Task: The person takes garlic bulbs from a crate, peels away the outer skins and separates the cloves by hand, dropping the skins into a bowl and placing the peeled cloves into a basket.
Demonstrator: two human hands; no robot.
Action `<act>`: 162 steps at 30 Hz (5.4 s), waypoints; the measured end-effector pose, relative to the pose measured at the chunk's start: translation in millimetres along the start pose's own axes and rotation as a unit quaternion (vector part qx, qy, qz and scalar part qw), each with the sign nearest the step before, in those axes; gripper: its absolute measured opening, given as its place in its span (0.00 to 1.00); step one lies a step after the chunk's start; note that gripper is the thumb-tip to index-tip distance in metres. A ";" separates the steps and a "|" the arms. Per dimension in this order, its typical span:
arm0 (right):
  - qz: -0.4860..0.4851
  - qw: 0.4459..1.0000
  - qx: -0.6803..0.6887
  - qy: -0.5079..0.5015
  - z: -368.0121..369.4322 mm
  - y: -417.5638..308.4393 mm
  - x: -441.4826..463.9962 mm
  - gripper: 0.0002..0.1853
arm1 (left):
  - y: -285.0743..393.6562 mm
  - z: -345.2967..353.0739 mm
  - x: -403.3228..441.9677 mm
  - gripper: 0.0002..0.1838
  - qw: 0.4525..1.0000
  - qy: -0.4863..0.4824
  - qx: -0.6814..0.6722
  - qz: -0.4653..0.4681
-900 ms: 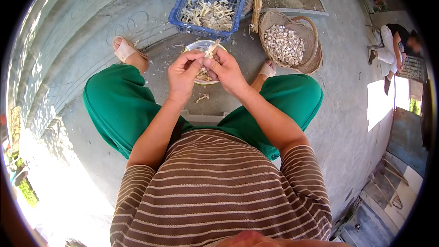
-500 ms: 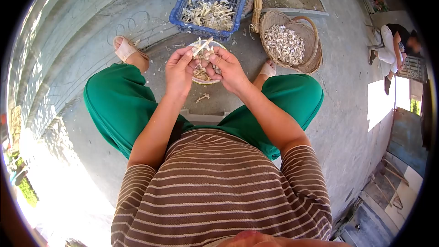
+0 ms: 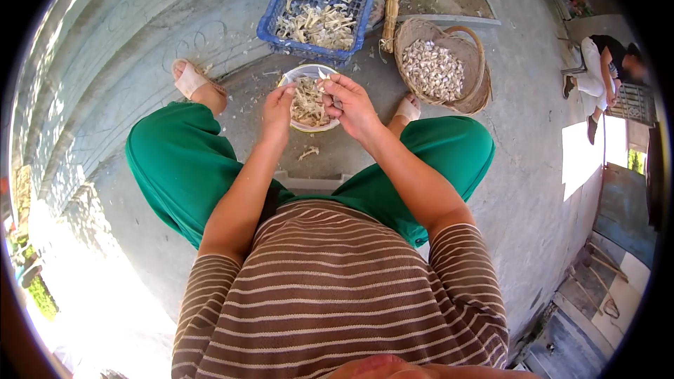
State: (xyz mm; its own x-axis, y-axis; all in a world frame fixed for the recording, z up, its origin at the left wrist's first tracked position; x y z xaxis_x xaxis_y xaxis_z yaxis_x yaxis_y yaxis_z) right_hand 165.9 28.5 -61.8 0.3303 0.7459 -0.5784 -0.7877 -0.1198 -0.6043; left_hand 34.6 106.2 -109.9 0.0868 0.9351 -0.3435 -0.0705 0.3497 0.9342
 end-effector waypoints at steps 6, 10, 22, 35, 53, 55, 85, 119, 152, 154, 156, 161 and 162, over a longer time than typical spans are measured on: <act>-0.126 0.983 -0.133 0.005 5.6 -11.3 -4.3 0.05 | 39.6 38.5 -45.1 0.08 0.985 -0.162 -0.034 -0.054; -0.189 0.968 -0.166 -0.011 15.3 -20.3 -9.5 0.04 | 44.1 41.2 -46.7 0.06 0.986 -0.165 -0.013 -0.011; -0.375 0.775 -0.509 0.009 10.0 -24.4 14.2 0.07 | 50.7 29.7 -40.0 0.05 0.988 -0.148 -0.049 -0.006; -0.023 0.989 -0.076 -0.127 22.1 3.3 -4.5 0.14 | 63.8 31.7 -40.7 0.03 0.990 -0.122 -0.069 0.020; 0.064 0.981 0.120 0.139 -58.5 20.0 39.9 0.19 | 82.0 38.5 -52.9 0.06 0.972 -0.101 0.089 0.191; -0.012 0.943 0.257 0.213 -95.1 -23.5 56.6 0.16 | 69.4 36.2 -46.6 0.06 0.984 -0.099 0.059 0.135; -0.455 0.585 -0.660 0.122 102.8 -81.2 311.6 0.15 | -10.5 33.5 4.3 0.10 0.963 0.002 -0.136 -0.232; -0.108 0.971 -0.213 0.020 22.4 -39.8 -0.2 0.08 | 56.9 42.7 -39.6 0.15 0.981 -0.092 -0.159 -0.056; -0.237 0.933 -0.269 -0.032 37.2 -52.1 -22.2 0.02 | 69.5 37.2 -51.2 0.13 0.975 -0.189 -0.116 0.009; -0.215 0.941 -0.259 -0.042 42.1 -52.4 -23.3 0.03 | 74.4 38.7 -52.6 0.14 0.974 -0.195 -0.117 -0.013; -0.271 0.914 -0.297 -0.051 49.1 -60.0 -30.6 0.05 | 73.0 41.1 -55.5 0.15 0.972 -0.202 -0.118 -0.038; -0.256 0.918 -0.302 -0.029 41.9 -55.3 -25.9 0.03 | 65.7 43.2 -54.1 0.18 0.968 -0.190 -0.147 -0.076; -0.256 0.919 -0.297 -0.021 41.0 -54.9 -25.6 0.03 | 65.0 43.0 -54.4 0.18 0.968 -0.191 -0.146 -0.077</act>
State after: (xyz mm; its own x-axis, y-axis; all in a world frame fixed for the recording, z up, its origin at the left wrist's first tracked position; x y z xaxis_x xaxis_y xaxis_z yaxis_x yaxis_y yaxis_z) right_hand 179.3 42.9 8.7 0.5484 0.8277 -0.1194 -0.1059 -0.0728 -0.9917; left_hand 68.0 75.6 -26.4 0.4749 0.8013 -0.3639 -0.3010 0.5365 0.7884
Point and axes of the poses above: each hand's wrist, its own x-axis towards the middle knuckle, its own z-axis out of the palm, y = z × x, the point moved 10 cm from there along x, towards the middle knuckle, and after that the axes turned 15 degrees about y, right-handed, at the moved point
